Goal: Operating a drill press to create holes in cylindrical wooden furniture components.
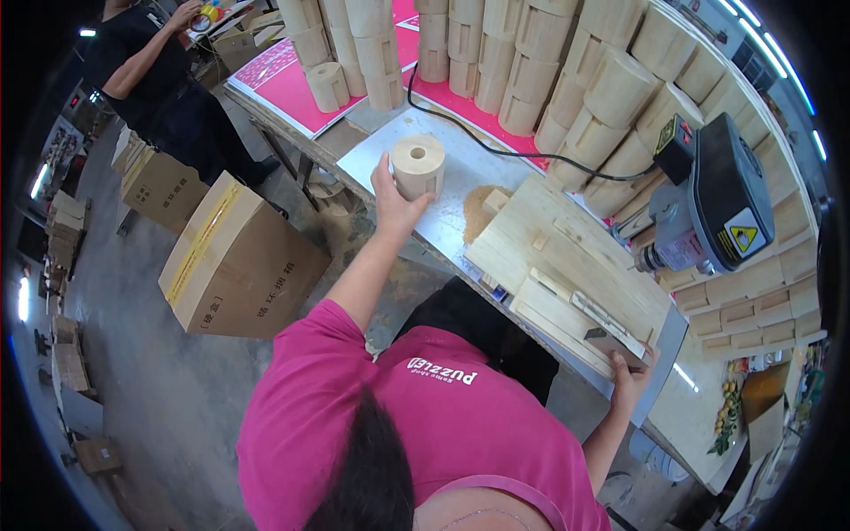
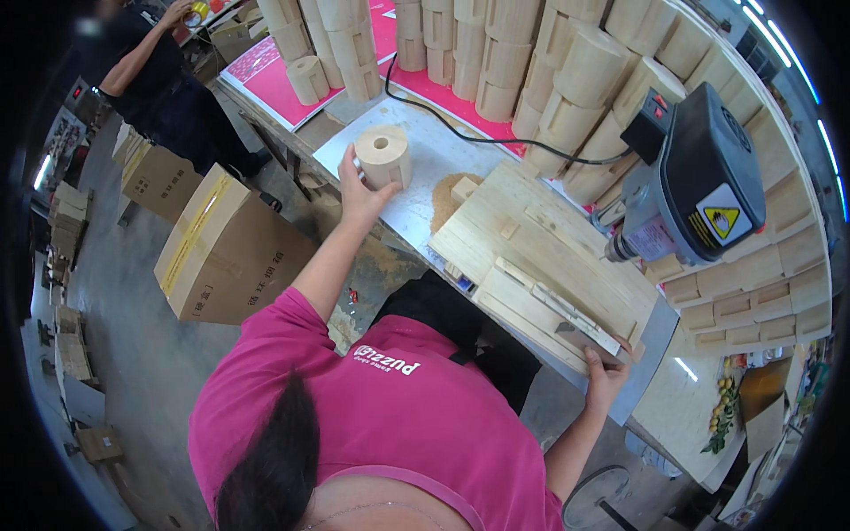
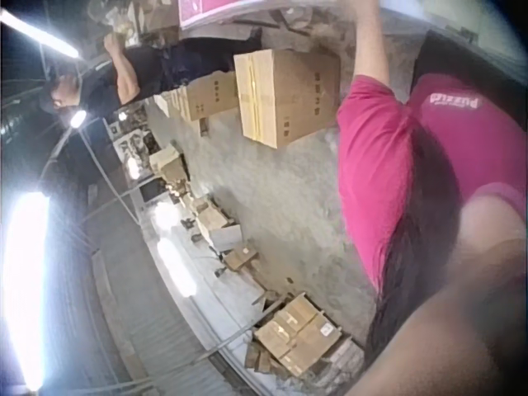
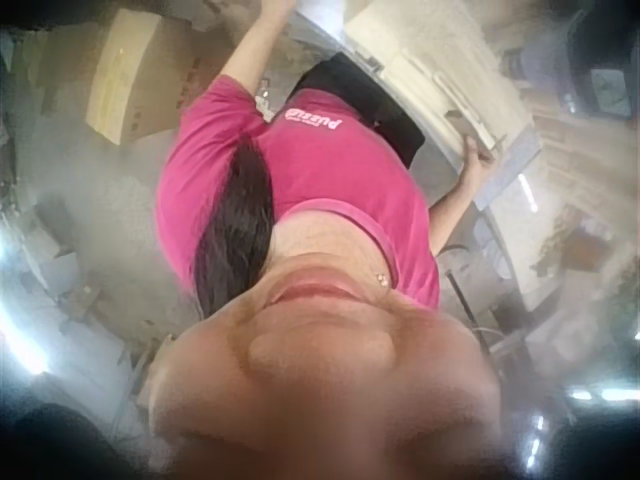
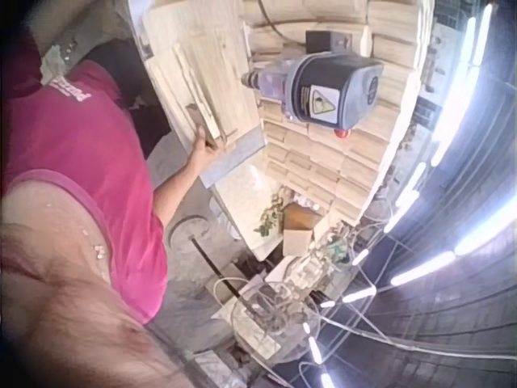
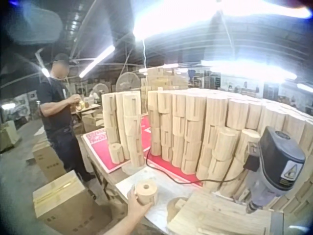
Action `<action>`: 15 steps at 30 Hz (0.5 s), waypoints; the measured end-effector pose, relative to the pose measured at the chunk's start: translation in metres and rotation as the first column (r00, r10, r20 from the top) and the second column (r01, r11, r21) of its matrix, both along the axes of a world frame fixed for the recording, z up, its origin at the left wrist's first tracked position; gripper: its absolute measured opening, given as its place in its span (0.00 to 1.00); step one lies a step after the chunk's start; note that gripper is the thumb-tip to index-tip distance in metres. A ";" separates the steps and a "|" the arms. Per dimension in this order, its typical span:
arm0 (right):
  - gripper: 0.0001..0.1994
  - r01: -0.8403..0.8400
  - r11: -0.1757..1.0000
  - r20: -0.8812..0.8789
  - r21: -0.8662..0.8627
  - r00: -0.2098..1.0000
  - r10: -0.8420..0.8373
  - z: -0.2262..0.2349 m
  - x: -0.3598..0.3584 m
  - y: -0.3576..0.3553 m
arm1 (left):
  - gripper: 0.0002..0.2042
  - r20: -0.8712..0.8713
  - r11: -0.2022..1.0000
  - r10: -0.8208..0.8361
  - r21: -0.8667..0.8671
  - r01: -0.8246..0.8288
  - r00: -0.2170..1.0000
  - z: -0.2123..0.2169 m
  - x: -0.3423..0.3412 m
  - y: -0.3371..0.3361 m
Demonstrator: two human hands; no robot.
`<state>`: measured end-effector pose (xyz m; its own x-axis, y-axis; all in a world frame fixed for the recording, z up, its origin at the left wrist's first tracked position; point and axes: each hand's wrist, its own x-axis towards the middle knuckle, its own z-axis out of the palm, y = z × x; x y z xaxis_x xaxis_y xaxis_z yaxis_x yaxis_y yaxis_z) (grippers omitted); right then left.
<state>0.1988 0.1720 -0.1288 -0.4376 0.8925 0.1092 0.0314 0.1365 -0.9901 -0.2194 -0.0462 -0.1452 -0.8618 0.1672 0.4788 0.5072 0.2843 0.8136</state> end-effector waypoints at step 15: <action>0.24 0.043 0.995 0.284 -0.092 0.959 -0.015 -0.005 0.009 0.008 | 0.23 0.377 0.565 -0.633 0.822 0.072 0.676 0.046 -0.066 -0.060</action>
<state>0.2076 0.1803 -0.1338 -0.4122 0.9053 -0.1026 0.3146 0.0357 -0.9486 -0.2851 -0.1064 -0.0992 -0.9217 0.3874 0.0174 -0.2336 -0.5904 0.7725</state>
